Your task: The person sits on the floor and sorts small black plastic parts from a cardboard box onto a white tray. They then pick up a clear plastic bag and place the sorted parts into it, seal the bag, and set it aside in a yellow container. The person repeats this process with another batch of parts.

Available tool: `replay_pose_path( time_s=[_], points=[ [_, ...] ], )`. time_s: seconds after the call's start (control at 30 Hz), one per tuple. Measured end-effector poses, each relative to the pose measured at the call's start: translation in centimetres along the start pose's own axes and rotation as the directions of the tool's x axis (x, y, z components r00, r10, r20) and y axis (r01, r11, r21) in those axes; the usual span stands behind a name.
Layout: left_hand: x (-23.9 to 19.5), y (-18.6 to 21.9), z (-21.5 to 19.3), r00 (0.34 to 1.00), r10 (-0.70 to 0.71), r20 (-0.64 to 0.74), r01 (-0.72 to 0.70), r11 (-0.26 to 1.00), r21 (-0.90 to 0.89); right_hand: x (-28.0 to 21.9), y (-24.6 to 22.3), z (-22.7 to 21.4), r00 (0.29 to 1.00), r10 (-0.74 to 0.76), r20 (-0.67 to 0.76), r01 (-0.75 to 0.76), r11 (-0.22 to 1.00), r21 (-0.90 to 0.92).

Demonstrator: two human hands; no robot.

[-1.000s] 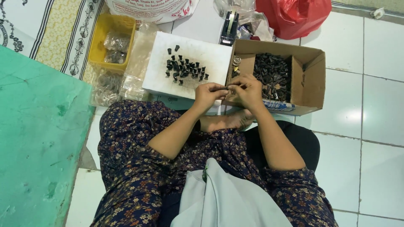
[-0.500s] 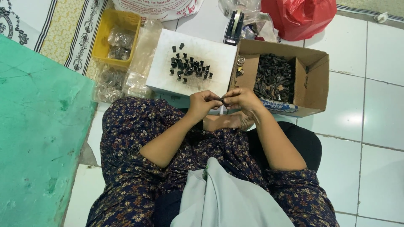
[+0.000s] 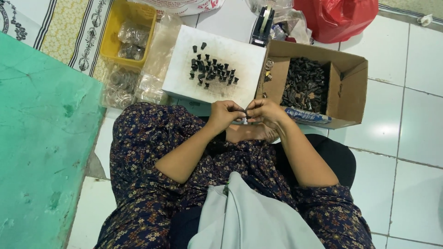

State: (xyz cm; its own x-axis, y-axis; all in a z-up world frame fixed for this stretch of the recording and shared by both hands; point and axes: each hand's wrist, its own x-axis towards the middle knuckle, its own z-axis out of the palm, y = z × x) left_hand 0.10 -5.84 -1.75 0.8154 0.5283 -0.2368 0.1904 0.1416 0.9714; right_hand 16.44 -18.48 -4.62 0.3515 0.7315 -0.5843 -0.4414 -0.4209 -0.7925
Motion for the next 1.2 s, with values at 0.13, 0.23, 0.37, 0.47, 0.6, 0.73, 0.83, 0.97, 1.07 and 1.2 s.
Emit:
replay_pose_path(
  time_s=[0.13,0.23,0.37,0.47,0.6,0.73,0.83,0.97,1.07,1.2],
  points=[
    [1.2,0.5,-1.3,0.999,0.016,-0.036,-0.014,0.999,0.044,-0.8,-1.8,2.1,0.999,-0.025,-0.030,0.027,0.997,0.077],
    [1.9,1.5,-2.4,0.991,0.046,-0.122,-0.037,0.997,0.075,-0.9,-3.6,4.0,0.992,-0.114,-0.061,0.119,0.990,0.078],
    [3.1,1.3,-4.6,0.966,0.150,-0.211,-0.105,0.972,0.209,0.4,-4.8,6.6,0.931,-0.326,-0.164,0.313,0.945,-0.101],
    [3.1,1.7,-6.2,0.913,0.306,-0.269,-0.152,0.869,0.471,3.8,-3.9,7.7,0.815,-0.539,-0.213,0.421,0.803,-0.422],
    [2.9,1.8,-6.5,0.821,0.489,-0.295,-0.188,0.719,0.669,6.9,-2.7,9.4,0.570,-0.812,-0.128,0.425,0.424,-0.800],
    [3.4,-0.3,-6.5,0.749,0.604,-0.272,-0.222,0.616,0.756,7.9,-1.7,10.4,0.503,-0.864,-0.004,0.439,0.260,-0.860],
    [3.8,-0.3,-6.2,0.700,0.652,-0.289,-0.227,0.588,0.776,7.1,-2.2,10.9,0.496,-0.868,0.022,0.441,0.230,-0.868],
    [3.6,0.9,-5.3,0.658,0.692,-0.298,-0.262,0.581,0.770,6.2,-3.0,8.8,0.460,-0.887,0.027,0.481,0.223,-0.848],
    [3.9,2.1,-4.0,0.639,0.726,-0.253,-0.344,0.564,0.751,3.5,-5.8,5.4,0.452,-0.892,-0.023,0.485,0.267,-0.833],
    [6.2,-0.6,-0.2,0.607,0.782,-0.142,-0.486,0.507,0.712,3.0,-6.8,-5.3,0.503,-0.852,-0.146,0.309,0.335,-0.890]
  ],
)
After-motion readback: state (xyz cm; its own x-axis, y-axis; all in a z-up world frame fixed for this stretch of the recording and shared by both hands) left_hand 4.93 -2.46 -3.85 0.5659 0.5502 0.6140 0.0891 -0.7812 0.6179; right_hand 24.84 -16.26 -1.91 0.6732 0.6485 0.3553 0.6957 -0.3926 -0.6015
